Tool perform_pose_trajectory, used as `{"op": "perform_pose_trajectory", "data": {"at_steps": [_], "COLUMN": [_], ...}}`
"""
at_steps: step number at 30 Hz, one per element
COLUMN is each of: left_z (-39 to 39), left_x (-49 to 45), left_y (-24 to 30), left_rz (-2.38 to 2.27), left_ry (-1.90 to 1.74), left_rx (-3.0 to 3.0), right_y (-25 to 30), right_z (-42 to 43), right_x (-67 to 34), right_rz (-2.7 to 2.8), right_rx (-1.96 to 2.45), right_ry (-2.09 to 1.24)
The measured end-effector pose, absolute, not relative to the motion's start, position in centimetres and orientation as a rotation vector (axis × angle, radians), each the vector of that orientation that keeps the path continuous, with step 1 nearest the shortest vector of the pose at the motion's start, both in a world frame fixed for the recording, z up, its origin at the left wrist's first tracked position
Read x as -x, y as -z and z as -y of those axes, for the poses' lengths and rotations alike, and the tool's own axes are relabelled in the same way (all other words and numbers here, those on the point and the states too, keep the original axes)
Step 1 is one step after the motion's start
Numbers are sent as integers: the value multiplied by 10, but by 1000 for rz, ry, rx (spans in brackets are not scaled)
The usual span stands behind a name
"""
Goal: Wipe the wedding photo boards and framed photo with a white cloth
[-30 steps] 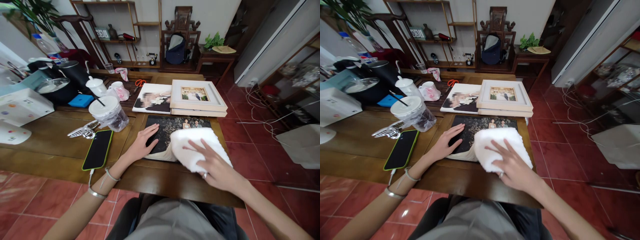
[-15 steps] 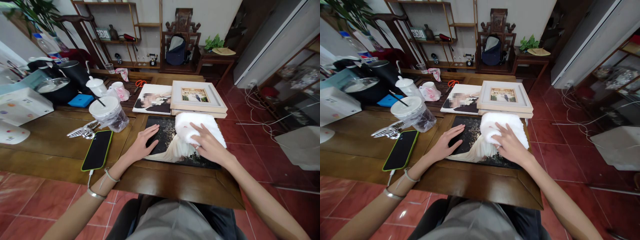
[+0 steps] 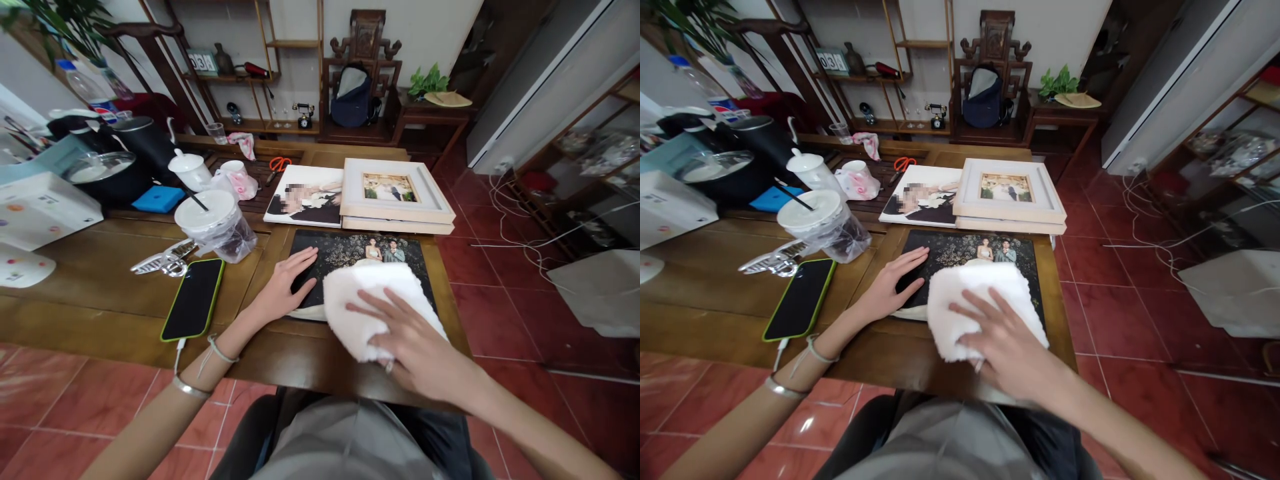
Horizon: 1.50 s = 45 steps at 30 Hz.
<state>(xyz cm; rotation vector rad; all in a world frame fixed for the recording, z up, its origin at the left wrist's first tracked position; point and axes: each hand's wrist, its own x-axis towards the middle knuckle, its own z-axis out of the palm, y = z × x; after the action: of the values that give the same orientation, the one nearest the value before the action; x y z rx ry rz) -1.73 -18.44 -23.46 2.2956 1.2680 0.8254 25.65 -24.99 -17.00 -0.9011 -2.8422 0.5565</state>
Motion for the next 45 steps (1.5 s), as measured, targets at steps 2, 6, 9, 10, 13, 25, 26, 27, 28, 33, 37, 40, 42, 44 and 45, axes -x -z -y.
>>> {"op": "perform_pose_trajectory", "data": {"at_steps": [2, 6, 9, 10, 13, 25, 26, 27, 28, 33, 37, 40, 42, 44, 45], "left_z": [184, 183, 183, 183, 184, 187, 187, 186, 186, 185, 184, 183, 183, 183, 183], "left_x": [18, 18, 18, 18, 17, 19, 19, 19, 18, 19, 20, 21, 21, 21, 21], "left_y": [236, 237, 238, 237, 236, 235, 235, 235, 235, 236, 239, 241, 241, 241, 241], "left_rz": [-1255, -1228, -1224, -1226, -1236, -1249, -1244, -1239, -1238, -1241, -1229, -1227, -1225, -1223, -1223], "left_ry": [-834, -873, -887, -887, -879, -809, -812, -811, -808, -788, -803, -817, -820, -821, -821], "left_rx": [-2308, -2323, -2321, -2319, -2315, -2235, -2233, -2232, -2232, -2240, -2247, -2247, -2249, -2254, -2255], "right_y": [172, 181, 189, 191, 194, 189, 190, 190, 189, 181, 184, 190, 193, 194, 194], "right_z": [229, 188, 166, 162, 160, 276, 281, 284, 284, 252, 207, 177, 165, 163, 165], "right_x": [-261, -262, -257, -256, -253, -242, -241, -241, -241, -246, -249, -249, -247, -245, -243], "right_rz": [2794, 2683, 2641, 2642, 2672, 2803, 2801, 2798, 2798, 2816, 2760, 2708, 2688, 2681, 2687], "right_rx": [929, 1008, 1059, 1068, 1072, 878, 859, 846, 841, 883, 963, 1027, 1069, 1087, 1085], "right_ry": [-479, -277, -144, -114, -64, -403, -422, -440, -460, -462, -300, -186, -134, -84, -68]}}
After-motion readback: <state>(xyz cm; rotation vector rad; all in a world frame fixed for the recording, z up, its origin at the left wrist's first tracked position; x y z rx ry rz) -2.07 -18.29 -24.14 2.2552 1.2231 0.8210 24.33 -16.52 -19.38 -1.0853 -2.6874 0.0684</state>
